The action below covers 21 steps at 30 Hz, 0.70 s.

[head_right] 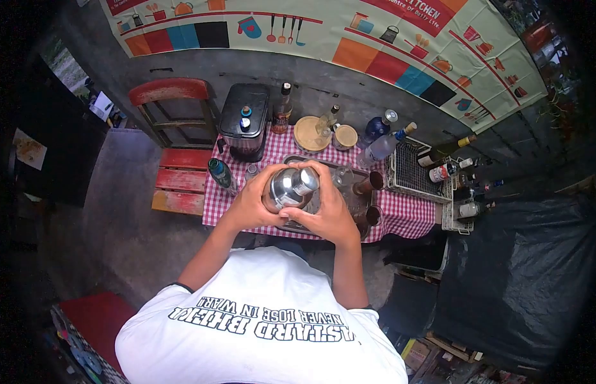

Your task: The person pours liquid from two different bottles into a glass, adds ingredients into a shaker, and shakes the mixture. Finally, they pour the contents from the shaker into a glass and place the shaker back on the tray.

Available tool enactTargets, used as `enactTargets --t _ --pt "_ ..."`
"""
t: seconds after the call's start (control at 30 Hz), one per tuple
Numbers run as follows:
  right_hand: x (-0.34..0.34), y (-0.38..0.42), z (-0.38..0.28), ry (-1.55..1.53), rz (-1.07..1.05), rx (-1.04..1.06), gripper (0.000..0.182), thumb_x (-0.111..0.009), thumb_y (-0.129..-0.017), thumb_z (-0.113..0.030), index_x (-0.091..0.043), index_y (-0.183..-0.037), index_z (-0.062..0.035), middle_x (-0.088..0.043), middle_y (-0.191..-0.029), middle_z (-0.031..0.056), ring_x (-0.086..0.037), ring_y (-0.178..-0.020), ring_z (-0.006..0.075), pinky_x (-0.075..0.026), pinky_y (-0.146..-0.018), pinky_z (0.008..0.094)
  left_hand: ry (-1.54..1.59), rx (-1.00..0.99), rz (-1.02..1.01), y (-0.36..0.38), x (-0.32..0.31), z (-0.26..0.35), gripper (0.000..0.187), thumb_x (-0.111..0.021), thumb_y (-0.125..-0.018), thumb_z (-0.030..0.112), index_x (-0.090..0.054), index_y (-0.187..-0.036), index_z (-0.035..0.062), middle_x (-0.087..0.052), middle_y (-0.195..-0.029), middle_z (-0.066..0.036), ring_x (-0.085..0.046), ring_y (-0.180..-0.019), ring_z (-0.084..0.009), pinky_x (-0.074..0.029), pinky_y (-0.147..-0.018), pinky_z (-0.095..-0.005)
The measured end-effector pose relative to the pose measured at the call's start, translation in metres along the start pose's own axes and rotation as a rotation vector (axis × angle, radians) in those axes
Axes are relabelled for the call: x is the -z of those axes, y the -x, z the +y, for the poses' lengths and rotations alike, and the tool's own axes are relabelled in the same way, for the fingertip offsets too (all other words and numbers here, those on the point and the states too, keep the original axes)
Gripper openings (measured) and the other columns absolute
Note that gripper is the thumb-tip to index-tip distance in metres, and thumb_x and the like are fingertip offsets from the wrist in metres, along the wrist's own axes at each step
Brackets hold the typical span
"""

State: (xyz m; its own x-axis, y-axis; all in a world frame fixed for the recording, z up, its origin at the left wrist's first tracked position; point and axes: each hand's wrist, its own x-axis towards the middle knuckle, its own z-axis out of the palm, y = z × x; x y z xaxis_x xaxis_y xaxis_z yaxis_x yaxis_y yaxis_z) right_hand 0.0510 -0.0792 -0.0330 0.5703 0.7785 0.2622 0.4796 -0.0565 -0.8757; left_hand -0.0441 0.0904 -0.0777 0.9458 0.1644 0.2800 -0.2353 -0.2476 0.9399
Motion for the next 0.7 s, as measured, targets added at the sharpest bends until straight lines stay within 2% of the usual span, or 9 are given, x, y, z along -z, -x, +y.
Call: enactTargets --t 0.27,0.4,0.47,0.53,0.6,0.67,0.7 --pt "0.013 -0.005 0.002 0.024 -0.029 -0.020 0.081 -0.089 -0.068 -0.026 -0.041 -0.130 -0.0045 -0.057 -0.127 0.0165 -0.057 -0.120 0.0290 -0.044 -0.102 0.0401 -0.192 -0.019 0.042 -0.008 -0.008 0.009 0.099 -0.087 -0.053 0.024 -0.041 -0.139 0.0060 -0.062 -0.119 -0.018 -0.063 -0.110 -0.0380 -0.051 -0.094 -0.0437" --pt "0.020 -0.006 0.008 -0.020 -0.014 -0.033 0.080 -0.087 -0.069 -0.025 -0.040 -0.131 -0.0053 -0.057 -0.127 0.0167 -0.059 -0.118 0.0293 -0.046 -0.101 0.0405 -0.242 0.013 0.104 -0.013 -0.020 0.013 0.099 -0.086 -0.052 0.022 -0.042 -0.139 0.0060 -0.063 -0.120 -0.019 -0.064 -0.112 -0.0353 -0.049 -0.098 -0.0415" --pt "0.025 -0.004 0.007 -0.005 0.003 -0.045 0.081 -0.087 -0.070 -0.026 -0.039 -0.133 -0.0055 -0.056 -0.128 0.0169 -0.059 -0.118 0.0296 -0.045 -0.101 0.0408 -0.133 0.098 0.080 -0.018 -0.026 0.017 0.099 -0.086 -0.053 0.021 -0.041 -0.140 0.0060 -0.061 -0.123 -0.018 -0.062 -0.115 -0.0332 -0.047 -0.100 -0.0411" --pt "0.032 0.000 0.008 0.006 0.027 -0.061 0.082 -0.086 -0.070 -0.027 -0.039 -0.134 -0.0057 -0.056 -0.129 0.0171 -0.059 -0.119 0.0299 -0.045 -0.101 0.0411 -0.058 0.077 0.090 -0.020 -0.036 0.016 0.099 -0.086 -0.053 0.019 -0.041 -0.140 0.0061 -0.060 -0.125 -0.018 -0.060 -0.118 -0.0320 -0.046 -0.102 -0.0408" --pt "0.042 0.004 0.011 -0.081 -0.024 -0.030 0.099 -0.088 -0.067 -0.036 -0.032 -0.143 -0.0057 -0.051 -0.136 0.0177 -0.052 -0.127 0.0302 -0.041 -0.106 0.0416 0.038 0.034 0.098 -0.020 -0.048 0.011 0.102 -0.089 -0.054 0.018 -0.038 -0.142 0.0047 -0.055 -0.132 -0.015 -0.054 -0.125 -0.0270 -0.042 -0.106 -0.0395" --pt "0.052 0.012 0.023 -0.181 -0.061 -0.010 0.119 -0.091 -0.062 -0.042 -0.023 -0.152 -0.0063 -0.042 -0.146 0.0185 -0.042 -0.136 0.0304 -0.036 -0.112 0.0427 0.108 -0.021 0.122 -0.021 -0.060 0.013 0.099 -0.089 -0.057 0.020 -0.039 -0.141 0.0034 -0.055 -0.132 -0.016 -0.055 -0.124 -0.0279 -0.043 -0.105 -0.0400" --pt "0.056 0.017 0.026 -0.178 -0.045 -0.002 0.119 -0.091 -0.062 -0.042 -0.023 -0.152 -0.0063 -0.042 -0.146 0.0185 -0.042 -0.136 0.0304 -0.036 -0.112 0.0427 0.181 -0.072 0.158 -0.023 -0.066 0.014 0.097 -0.090 -0.060 0.022 -0.039 -0.140 0.0022 -0.055 -0.132 -0.017 -0.056 -0.123 -0.0288 -0.044 -0.103 -0.0405"
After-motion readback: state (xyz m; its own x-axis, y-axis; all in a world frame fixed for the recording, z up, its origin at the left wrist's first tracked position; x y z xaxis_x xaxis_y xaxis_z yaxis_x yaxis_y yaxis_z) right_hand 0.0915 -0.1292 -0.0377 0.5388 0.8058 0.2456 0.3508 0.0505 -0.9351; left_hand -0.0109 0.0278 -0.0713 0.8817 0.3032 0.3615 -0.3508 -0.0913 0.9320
